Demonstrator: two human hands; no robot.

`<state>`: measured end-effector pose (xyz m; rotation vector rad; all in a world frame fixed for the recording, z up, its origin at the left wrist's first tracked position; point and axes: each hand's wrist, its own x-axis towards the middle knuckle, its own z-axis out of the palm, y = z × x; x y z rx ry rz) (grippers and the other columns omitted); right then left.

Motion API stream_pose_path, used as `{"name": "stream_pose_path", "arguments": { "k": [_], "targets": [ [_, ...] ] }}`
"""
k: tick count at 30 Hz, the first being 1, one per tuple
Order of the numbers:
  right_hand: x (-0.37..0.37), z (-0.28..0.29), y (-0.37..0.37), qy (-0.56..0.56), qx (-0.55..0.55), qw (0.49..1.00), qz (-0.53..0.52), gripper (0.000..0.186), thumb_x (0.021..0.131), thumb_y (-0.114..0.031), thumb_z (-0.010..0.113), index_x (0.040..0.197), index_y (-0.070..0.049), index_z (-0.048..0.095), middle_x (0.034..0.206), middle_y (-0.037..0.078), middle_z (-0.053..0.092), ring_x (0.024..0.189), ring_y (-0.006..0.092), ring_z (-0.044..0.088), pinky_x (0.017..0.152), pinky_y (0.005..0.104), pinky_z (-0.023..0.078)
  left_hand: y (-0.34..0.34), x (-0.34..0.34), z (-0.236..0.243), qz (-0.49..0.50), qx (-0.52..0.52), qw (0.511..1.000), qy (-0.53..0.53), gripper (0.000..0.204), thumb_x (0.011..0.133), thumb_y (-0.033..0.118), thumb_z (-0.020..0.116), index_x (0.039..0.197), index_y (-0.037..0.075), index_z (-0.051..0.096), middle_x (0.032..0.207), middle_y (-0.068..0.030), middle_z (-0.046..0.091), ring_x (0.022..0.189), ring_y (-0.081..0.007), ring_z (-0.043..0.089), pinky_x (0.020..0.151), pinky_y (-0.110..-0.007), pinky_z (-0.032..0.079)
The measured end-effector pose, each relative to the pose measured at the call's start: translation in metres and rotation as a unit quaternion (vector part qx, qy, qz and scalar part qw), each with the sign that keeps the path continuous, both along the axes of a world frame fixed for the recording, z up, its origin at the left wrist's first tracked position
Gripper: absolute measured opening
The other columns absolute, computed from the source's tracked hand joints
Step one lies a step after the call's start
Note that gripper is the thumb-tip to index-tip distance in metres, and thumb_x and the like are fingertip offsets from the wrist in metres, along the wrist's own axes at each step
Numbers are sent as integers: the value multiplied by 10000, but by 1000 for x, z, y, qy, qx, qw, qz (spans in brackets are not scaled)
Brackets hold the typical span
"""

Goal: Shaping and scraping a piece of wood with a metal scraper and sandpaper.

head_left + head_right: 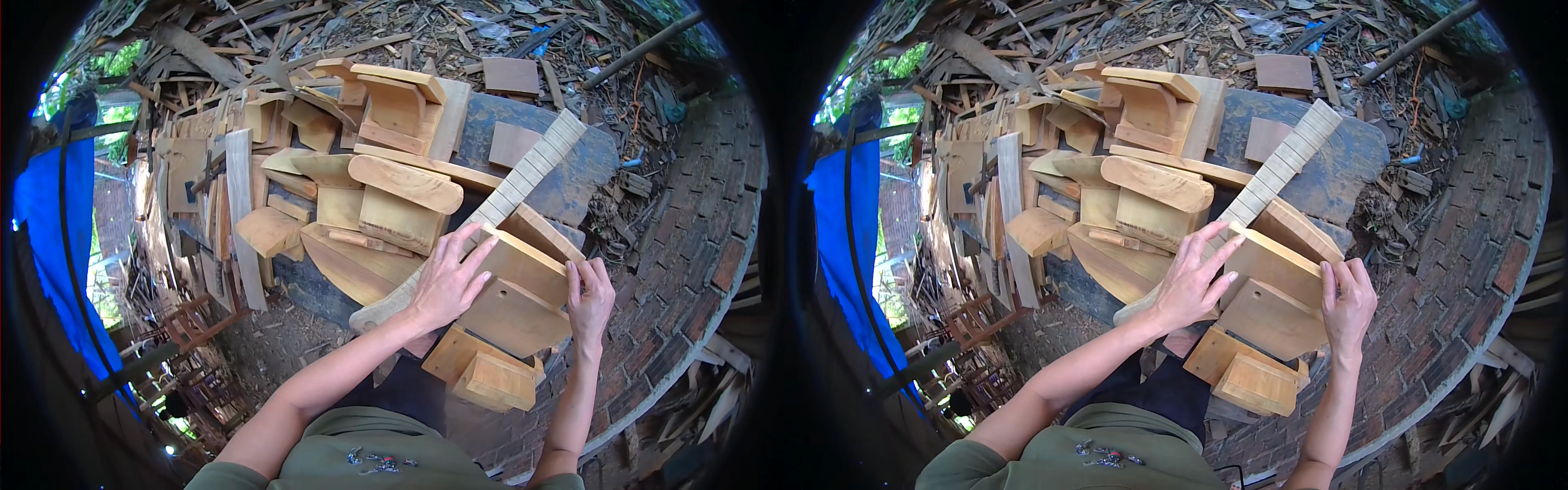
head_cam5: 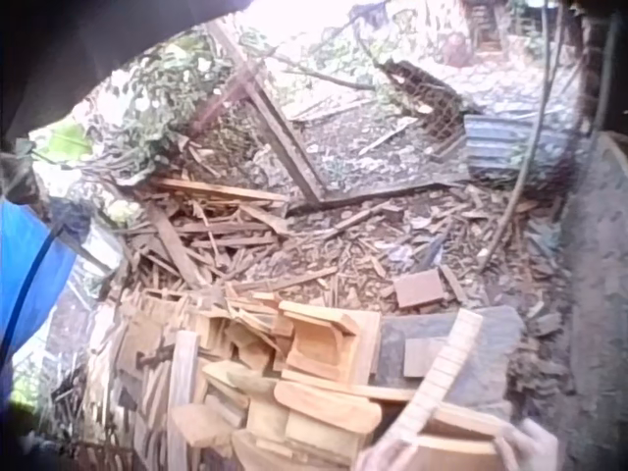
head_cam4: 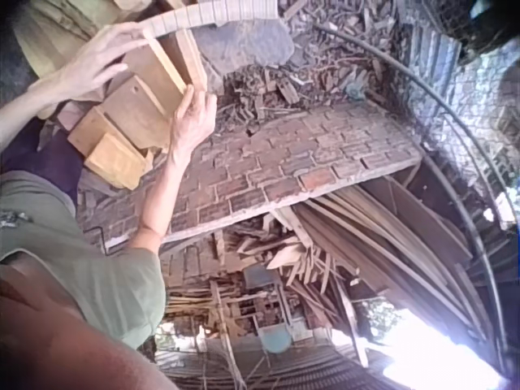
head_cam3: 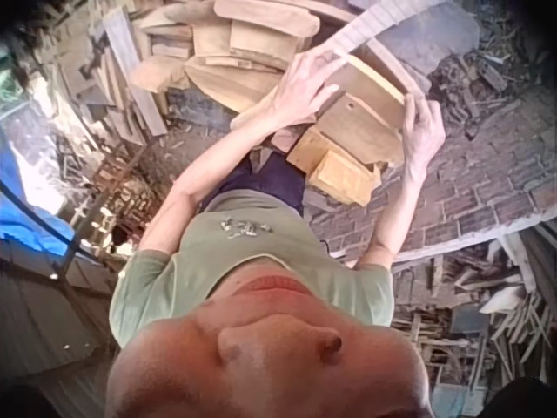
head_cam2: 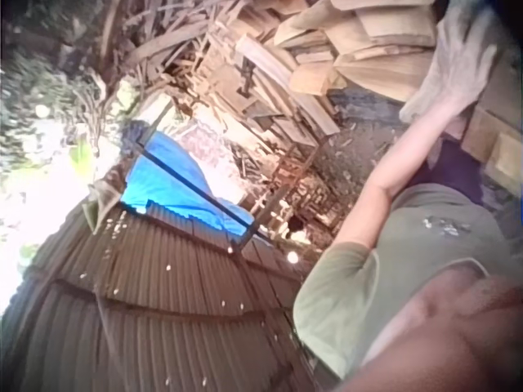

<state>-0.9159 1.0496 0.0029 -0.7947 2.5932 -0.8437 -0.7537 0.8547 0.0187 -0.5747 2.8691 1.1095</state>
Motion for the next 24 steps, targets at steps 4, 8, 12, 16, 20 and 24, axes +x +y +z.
{"name": "stream_pose_path", "arguments": {
  "k": [4,8,12,16,20,24],
  "targets": [
    [-1,1,-2,50,5,998,31,194,894,-167,683,774,-25,627,714,100,538,601,287,575,553,373,453,4,25,-2,11,38,999,-20,533,887,143,648,1394,112,489,1424,-172,359,1273,-380,403,1059,-471,386],
    [1,5,-5,145,70,985,62,222,881,-209,701,735,-62,622,706,71,579,548,278,612,499,359,474,4,50,0,25,56,998,-20,526,882,138,648,1385,111,498,1411,-167,378,1275,-376,410,1060,-469,391],
    [0,15,-11,198,197,952,123,229,885,-219,698,728,-78,608,718,55,606,511,282,605,477,352,471,-1,71,5,51,61,997,-6,490,872,120,648,1348,100,533,1371,-158,430,1239,-371,452,1051,-456,403],
    [-6,45,-46,200,148,962,114,177,897,-214,677,782,-88,629,740,55,619,565,269,629,500,352,482,-19,80,15,71,24,997,25,458,864,107,640,1313,89,553,1323,-143,468,1199,-357,483,1014,-441,430],
    [-10,52,-129,88,-121,969,194,101,885,-136,622,943,-56,640,928,130,656,882,320,661,735,403,535,-34,94,27,131,16,991,27,435,862,73,635,1293,70,572,1281,-142,509,1183,-338,518,1012,-428,434],
    [-28,-28,-193,13,42,926,374,243,825,-31,566,1064,-51,611,1076,161,672,975,390,643,838,456,523,-28,110,33,129,30,990,36,412,859,56,637,1268,64,586,1266,-146,519,1158,-329,532,989,-405,458]
  ]
}}
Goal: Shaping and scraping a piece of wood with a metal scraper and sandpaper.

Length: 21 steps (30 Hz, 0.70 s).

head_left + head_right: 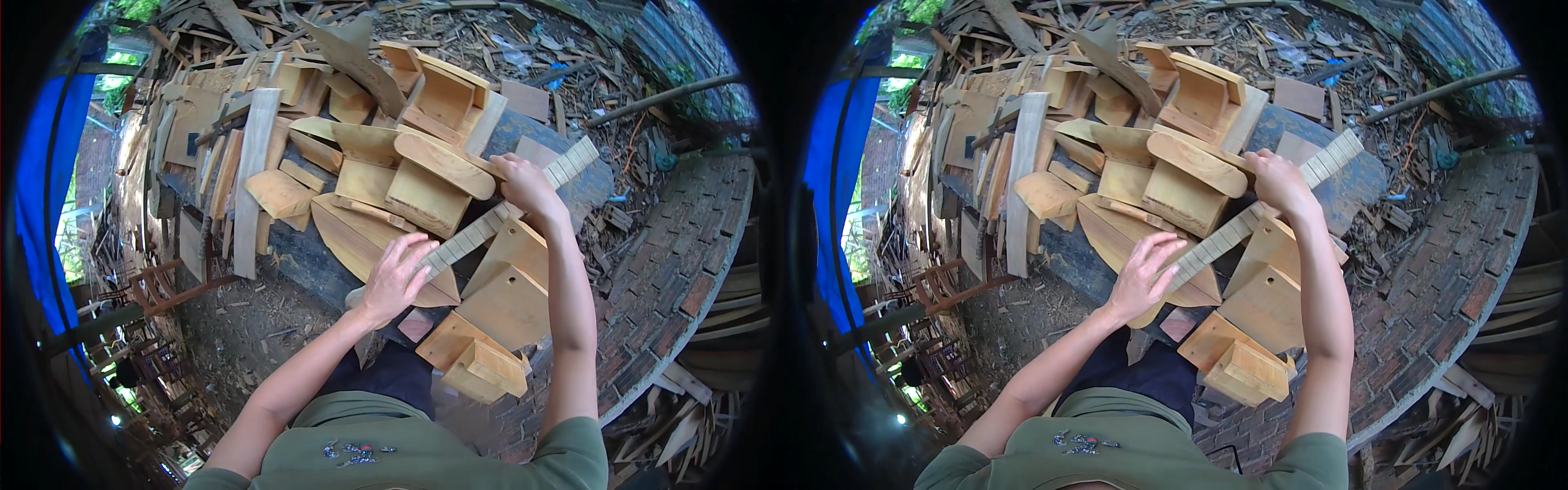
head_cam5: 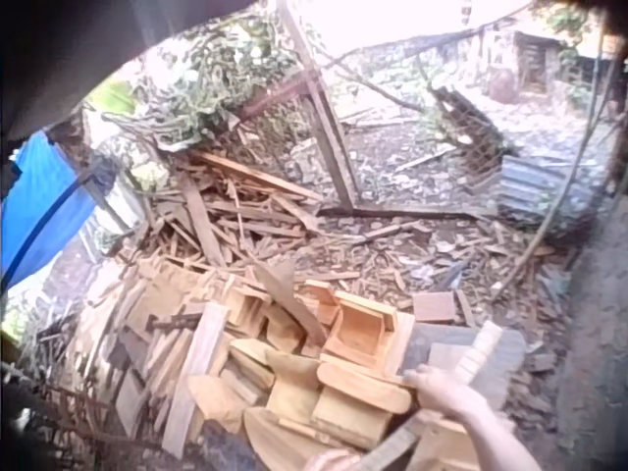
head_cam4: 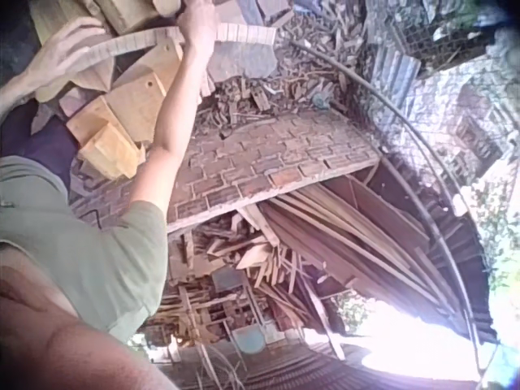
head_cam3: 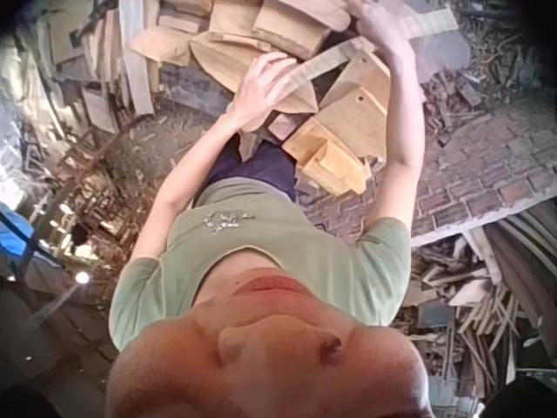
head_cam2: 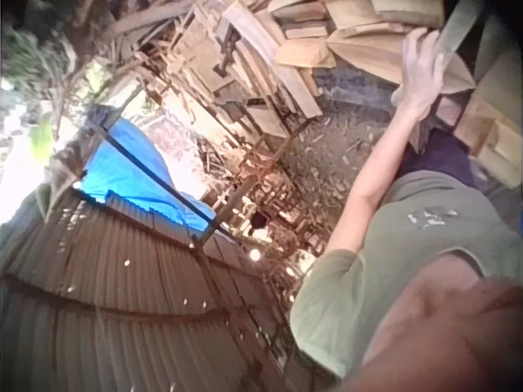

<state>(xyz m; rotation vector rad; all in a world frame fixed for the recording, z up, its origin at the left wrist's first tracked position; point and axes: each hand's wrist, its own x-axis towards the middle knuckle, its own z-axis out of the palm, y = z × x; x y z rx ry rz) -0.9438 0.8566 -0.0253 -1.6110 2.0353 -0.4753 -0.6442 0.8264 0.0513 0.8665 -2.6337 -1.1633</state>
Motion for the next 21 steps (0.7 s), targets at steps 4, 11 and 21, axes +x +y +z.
{"name": "stream_pose_path", "arguments": {
  "k": [4,11,21],
  "targets": [
    [-4,-41,-36,25,124,989,73,295,824,-102,595,1112,-47,630,1047,202,676,1018,405,627,848,458,513,4,34,7,-3,-5,999,-43,412,857,46,635,1266,62,589,1249,-147,534,1129,-328,552,984,-398,467],
    [0,-46,-33,-41,51,998,2,245,806,-161,636,1033,-68,630,977,231,676,974,427,628,819,480,505,13,83,0,41,9,996,-84,372,858,87,622,1228,70,595,1187,-113,564,1102,-320,557,946,-413,475],
    [-3,-46,-37,-62,93,993,32,241,854,-196,620,1055,-64,624,1019,232,671,1021,407,622,855,478,496,13,94,-7,44,47,996,-60,331,865,70,610,1195,39,607,1120,-133,588,1067,-326,580,920,-412,484]
  ]
}}
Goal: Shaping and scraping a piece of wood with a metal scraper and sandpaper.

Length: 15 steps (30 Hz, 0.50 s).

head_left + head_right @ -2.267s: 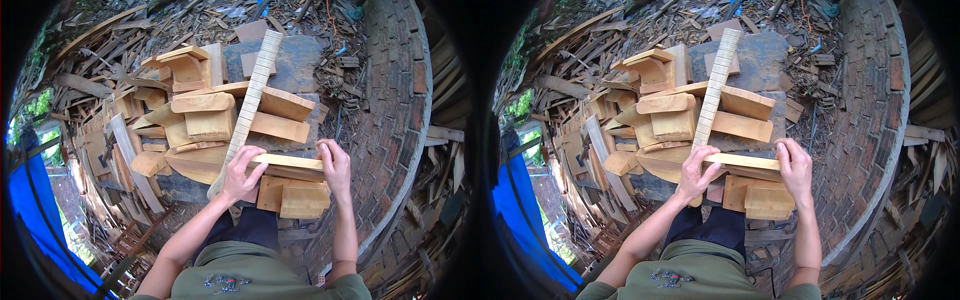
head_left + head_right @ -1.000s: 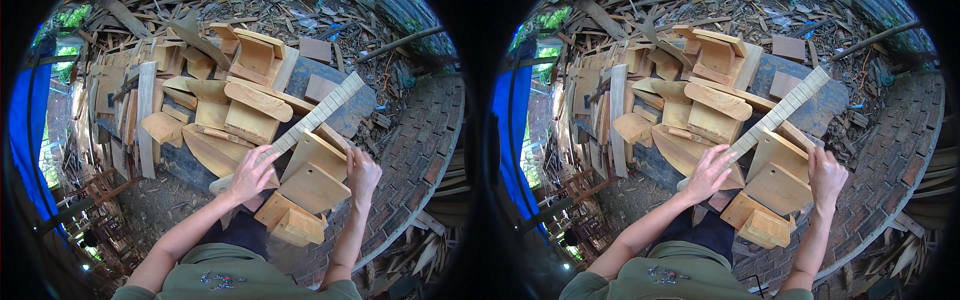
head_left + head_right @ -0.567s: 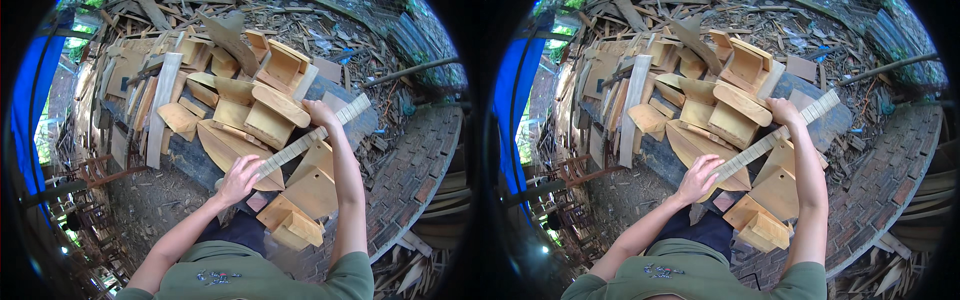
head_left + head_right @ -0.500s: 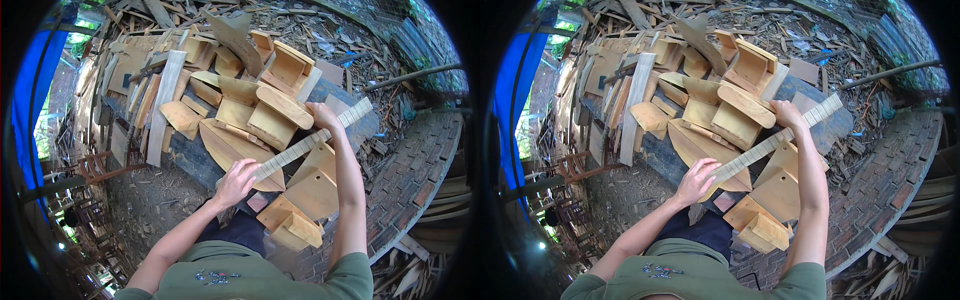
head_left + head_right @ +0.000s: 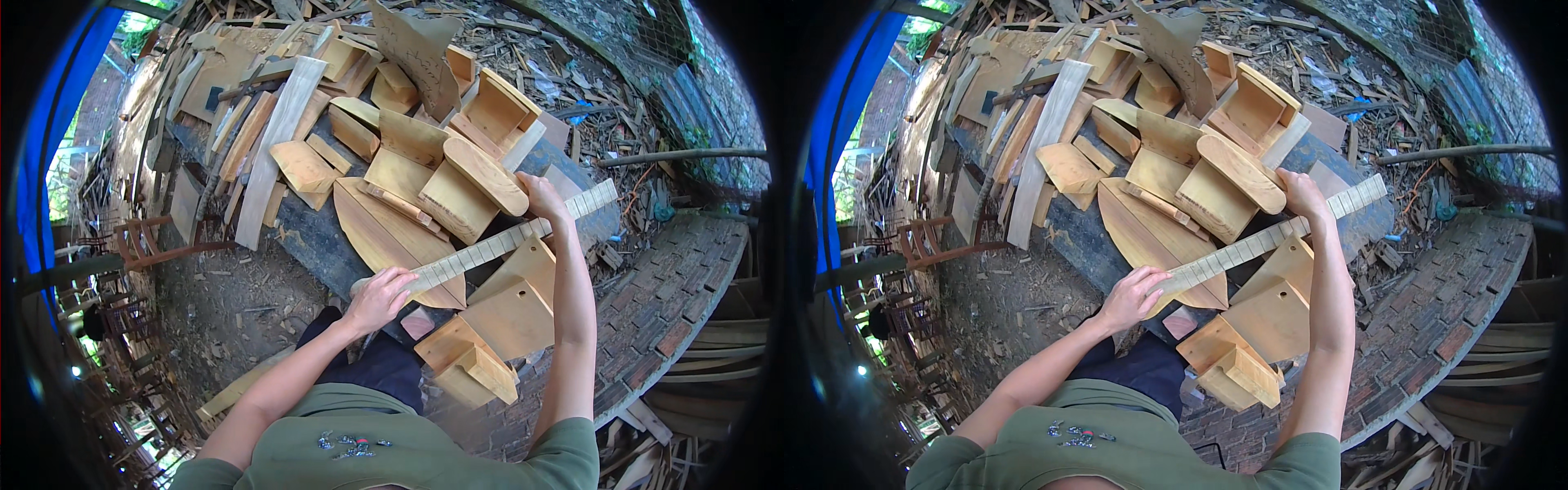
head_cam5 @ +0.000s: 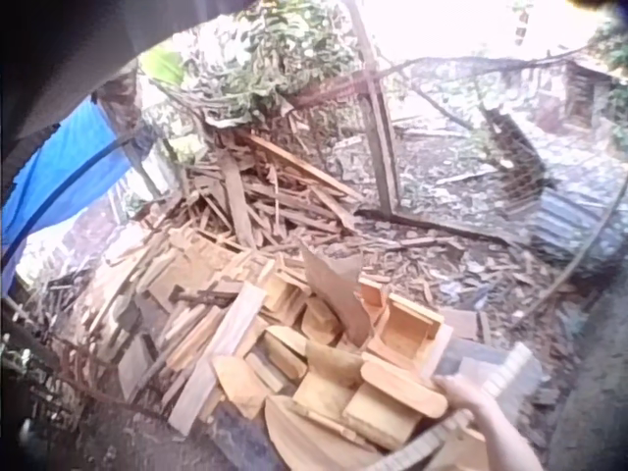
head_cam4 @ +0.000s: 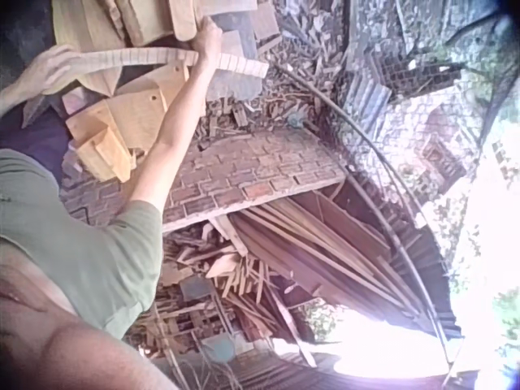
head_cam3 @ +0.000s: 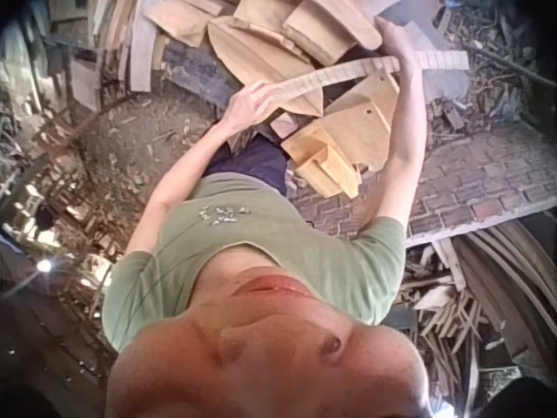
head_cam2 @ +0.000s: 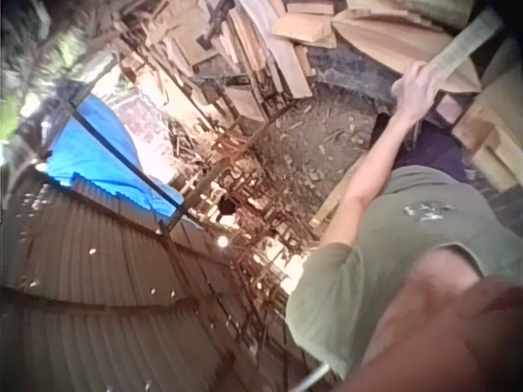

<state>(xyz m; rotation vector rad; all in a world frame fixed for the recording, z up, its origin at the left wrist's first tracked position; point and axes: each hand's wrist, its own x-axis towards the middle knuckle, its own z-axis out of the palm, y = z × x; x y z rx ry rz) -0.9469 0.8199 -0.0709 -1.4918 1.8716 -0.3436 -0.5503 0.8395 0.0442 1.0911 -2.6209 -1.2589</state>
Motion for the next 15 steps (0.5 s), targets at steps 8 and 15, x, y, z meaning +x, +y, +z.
{"name": "stream_pose_path", "arguments": {
  "k": [8,15],
  "targets": [
    [3,5,3,12,-56,998,3,233,810,-117,611,1025,-27,600,983,242,667,986,434,614,798,460,496,-3,16,-5,2,-1,1000,4,311,882,80,595,1192,56,615,1035,-131,609,979,-325,612,859,-406,509],
    [-3,15,2,-62,-59,994,-71,254,834,-161,645,1045,-27,603,928,237,666,927,433,626,784,446,486,-30,-2,3,-2,26,1000,9,303,906,89,582,1207,65,611,1033,-147,623,952,-344,632,825,-404,520]
  ]
}}
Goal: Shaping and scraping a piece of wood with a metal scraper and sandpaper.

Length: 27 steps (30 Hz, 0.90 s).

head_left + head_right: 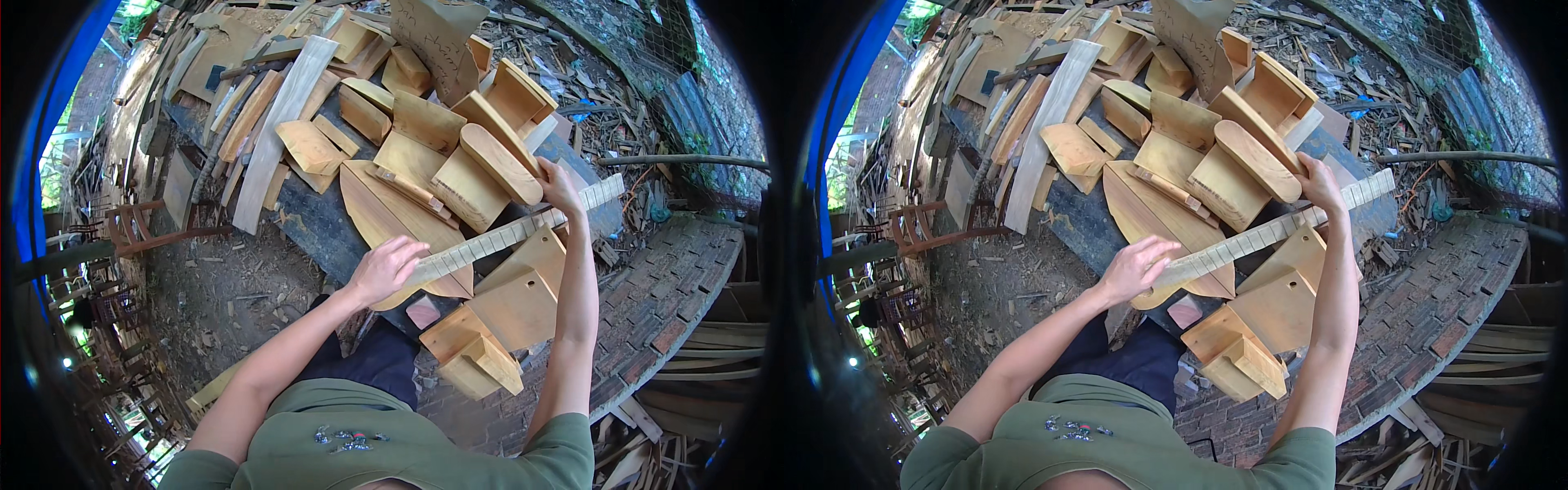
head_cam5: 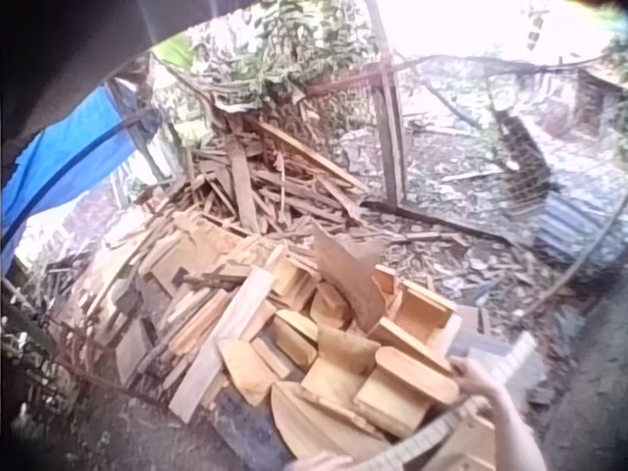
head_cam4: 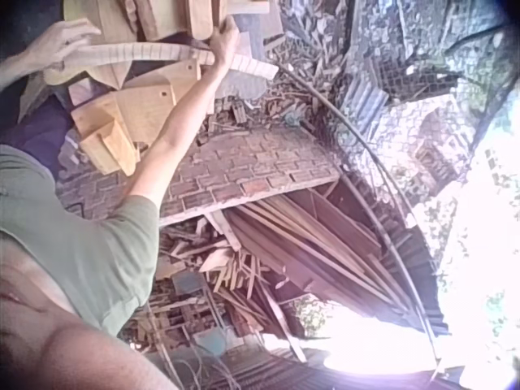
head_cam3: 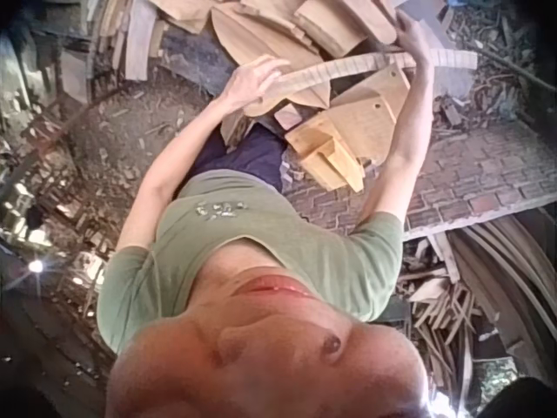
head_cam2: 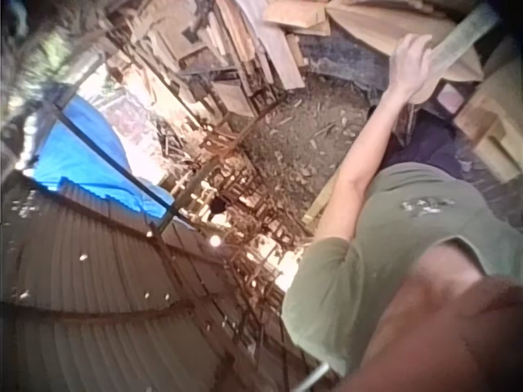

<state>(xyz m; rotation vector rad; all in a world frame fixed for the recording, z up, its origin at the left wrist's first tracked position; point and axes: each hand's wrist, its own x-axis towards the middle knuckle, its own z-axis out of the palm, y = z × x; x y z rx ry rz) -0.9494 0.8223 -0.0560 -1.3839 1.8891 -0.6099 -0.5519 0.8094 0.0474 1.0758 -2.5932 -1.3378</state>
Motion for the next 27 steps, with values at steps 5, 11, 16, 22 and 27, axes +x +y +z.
{"name": "stream_pose_path", "arguments": {
  "k": [5,11,16,22,27],
  "targets": [
    [0,11,8,-136,-65,987,-49,359,909,-56,607,1258,19,570,1017,16,656,899,98,585,823,263,479,-6,-13,4,21,-47,996,67,290,913,84,586,1200,58,613,1043,-146,638,940,-333,645,814,-392,528],
    [14,89,-1,-254,-129,957,-46,382,920,-45,620,1292,14,555,1111,15,632,1043,71,553,945,246,437,4,-5,0,18,11,999,48,255,917,100,575,1164,61,624,1019,-138,637,918,-301,647,808,-379,529],
    [34,148,14,-280,-131,950,-43,397,926,-91,656,1293,16,547,1120,21,637,1028,81,559,926,259,449,-4,-12,3,90,101,988,76,289,937,61,577,1223,58,614,1092,-106,659,989,-209,661,879,-316,527],
    [81,146,49,-394,3,919,14,517,896,-246,698,1307,21,533,1130,57,641,1031,111,583,901,276,474,-4,-22,29,225,374,873,215,456,964,132,614,1385,80,448,1201,-88,606,1091,-198,618,957,-330,506],
    [149,78,81,-429,126,892,66,603,889,-286,688,1378,7,490,1198,116,633,1092,184,588,935,319,477,31,27,-24,383,582,694,182,336,965,193,625,1270,110,510,1197,-48,615,1096,-197,623,947,-366,524]
  ]
}}
